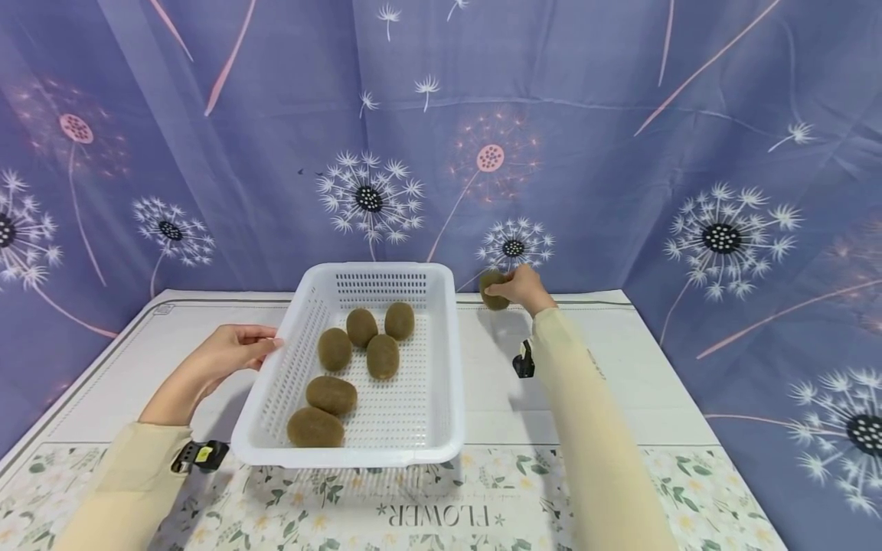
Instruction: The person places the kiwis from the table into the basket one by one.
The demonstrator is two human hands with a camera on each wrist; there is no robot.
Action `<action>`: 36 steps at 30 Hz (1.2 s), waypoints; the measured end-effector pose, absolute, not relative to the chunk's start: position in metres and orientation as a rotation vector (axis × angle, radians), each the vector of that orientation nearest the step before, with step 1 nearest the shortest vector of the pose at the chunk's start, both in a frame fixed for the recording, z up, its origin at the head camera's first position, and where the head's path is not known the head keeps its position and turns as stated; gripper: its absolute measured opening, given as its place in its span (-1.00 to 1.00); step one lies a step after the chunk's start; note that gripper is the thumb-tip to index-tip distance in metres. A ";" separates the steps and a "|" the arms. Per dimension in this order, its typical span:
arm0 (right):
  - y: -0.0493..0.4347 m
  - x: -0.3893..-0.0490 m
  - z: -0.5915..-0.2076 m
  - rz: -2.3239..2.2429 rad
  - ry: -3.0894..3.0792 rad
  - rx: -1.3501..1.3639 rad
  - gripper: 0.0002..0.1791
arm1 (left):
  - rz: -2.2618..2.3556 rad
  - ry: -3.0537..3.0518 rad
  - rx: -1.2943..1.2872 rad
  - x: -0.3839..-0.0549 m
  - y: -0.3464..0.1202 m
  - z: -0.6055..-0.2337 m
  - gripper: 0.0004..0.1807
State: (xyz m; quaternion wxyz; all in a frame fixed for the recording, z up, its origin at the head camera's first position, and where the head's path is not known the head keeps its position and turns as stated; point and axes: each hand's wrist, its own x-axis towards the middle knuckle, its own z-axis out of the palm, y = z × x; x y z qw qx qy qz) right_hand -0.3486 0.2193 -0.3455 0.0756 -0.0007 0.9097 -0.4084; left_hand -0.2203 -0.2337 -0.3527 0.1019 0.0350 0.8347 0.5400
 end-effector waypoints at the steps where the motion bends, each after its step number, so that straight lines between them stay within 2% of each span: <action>1: 0.219 -0.348 -0.343 -1.244 2.712 0.012 -0.42 | 1.594 2.464 0.102 -0.220 -0.234 -0.353 -0.50; 18: 0.191 -0.344 -0.294 -1.444 2.721 0.144 -0.33 | 1.595 2.460 0.111 -0.220 -0.234 -0.352 -0.51; 36: 0.136 -0.333 -0.256 -1.565 2.687 0.012 -0.45 | 1.570 2.466 0.114 -0.221 -0.233 -0.351 -0.50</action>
